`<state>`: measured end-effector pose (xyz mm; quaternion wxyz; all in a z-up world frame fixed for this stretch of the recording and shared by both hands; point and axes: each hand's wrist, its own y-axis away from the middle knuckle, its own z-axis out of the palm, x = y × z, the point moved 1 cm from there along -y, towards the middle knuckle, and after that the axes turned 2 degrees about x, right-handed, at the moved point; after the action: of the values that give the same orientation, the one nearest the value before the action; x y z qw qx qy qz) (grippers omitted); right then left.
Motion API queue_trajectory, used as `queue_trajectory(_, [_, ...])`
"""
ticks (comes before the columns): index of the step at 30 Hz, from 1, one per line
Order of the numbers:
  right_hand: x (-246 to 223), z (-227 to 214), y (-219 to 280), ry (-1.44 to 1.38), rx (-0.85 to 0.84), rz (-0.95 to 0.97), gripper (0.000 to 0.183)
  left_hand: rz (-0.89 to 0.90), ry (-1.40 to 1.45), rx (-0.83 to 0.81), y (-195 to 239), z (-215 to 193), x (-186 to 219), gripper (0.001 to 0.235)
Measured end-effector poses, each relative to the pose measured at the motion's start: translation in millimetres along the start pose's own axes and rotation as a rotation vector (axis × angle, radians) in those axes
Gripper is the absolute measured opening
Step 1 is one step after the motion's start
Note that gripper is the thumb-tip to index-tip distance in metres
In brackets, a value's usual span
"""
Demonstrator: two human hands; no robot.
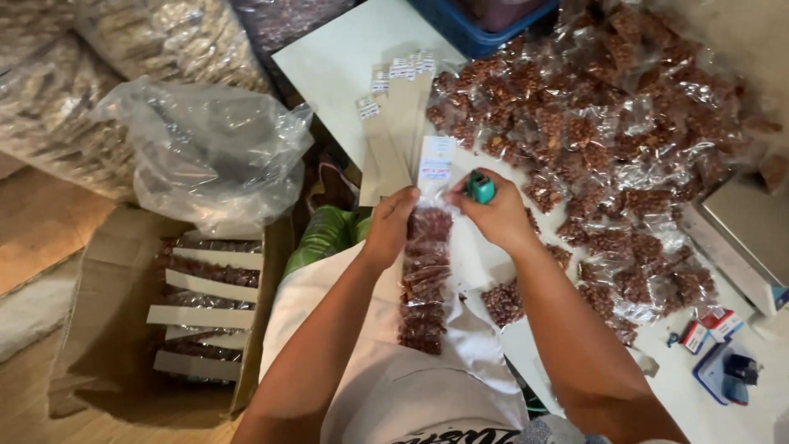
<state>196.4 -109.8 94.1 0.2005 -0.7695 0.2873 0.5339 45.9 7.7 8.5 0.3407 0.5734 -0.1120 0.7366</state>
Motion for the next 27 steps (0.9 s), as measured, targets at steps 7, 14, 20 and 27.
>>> queue_trajectory(7, [-5, 7, -1, 0.003, 0.044, -0.073, 0.025, 0.252, -0.279, 0.006, 30, 15, 36, 0.028])
queue_trajectory(14, [-53, 20, -24, -0.538, 0.464, 0.199, 0.026, 0.272, -0.38, 0.003, 52, 24, 50, 0.039])
queue_trajectory(20, [-43, 48, -40, -0.954, 0.491, 0.359, 0.04, 0.317, -0.476, -0.033, 83, 38, 95, 0.044])
queue_trajectory(27, [122, -3, -86, -0.093, 0.706, -0.386, 0.033, 0.423, -0.531, -0.043, 91, 45, 65, 0.033])
